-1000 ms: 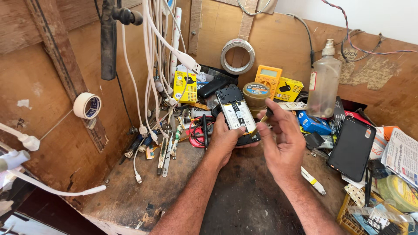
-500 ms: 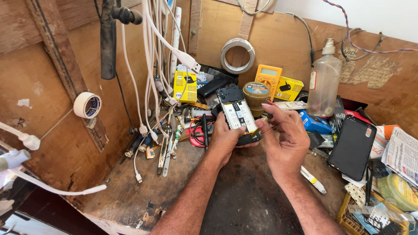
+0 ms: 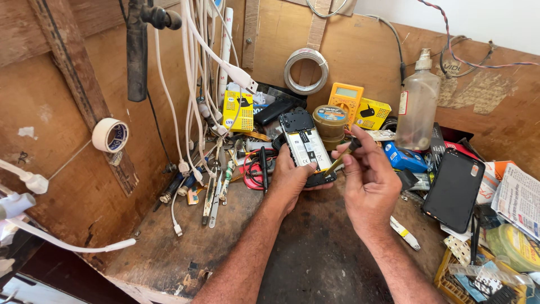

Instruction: The person uses a small metal tool to pry and lift the battery and internal components of a disassembled smartphone on a cluttered workbench. They repeatedly adjust the phone's orientation and continue prying at the battery edges and connectors throughout the clip.

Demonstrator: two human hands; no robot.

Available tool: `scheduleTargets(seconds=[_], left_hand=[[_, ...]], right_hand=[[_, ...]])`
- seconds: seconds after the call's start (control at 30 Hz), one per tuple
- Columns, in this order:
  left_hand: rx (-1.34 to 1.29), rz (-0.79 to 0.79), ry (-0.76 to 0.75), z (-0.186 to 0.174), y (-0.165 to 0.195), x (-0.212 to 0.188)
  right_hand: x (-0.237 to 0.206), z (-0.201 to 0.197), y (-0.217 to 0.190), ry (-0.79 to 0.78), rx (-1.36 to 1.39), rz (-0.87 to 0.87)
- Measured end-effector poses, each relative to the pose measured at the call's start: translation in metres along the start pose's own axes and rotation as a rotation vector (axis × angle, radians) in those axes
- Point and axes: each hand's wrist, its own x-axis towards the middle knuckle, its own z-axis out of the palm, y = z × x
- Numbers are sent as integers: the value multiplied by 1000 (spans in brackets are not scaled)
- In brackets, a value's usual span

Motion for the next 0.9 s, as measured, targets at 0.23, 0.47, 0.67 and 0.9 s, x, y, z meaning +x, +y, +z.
scheduleTargets(seconds=[0.23, 0.47, 0.67, 0.9], left_hand=[[-13, 4, -3, -5, 3, -2], [-12, 7, 1, -10, 2, -2], [-3, 6, 2, -14, 3, -3], [-22, -7, 15, -14, 2, -4]], right_hand=[[-4, 9, -4, -3, -138, -97], [-5, 11, -4, -52, -134, -90], [-7, 16, -1, -38, -110, 13], [-9, 10, 5, 7, -49, -80]])
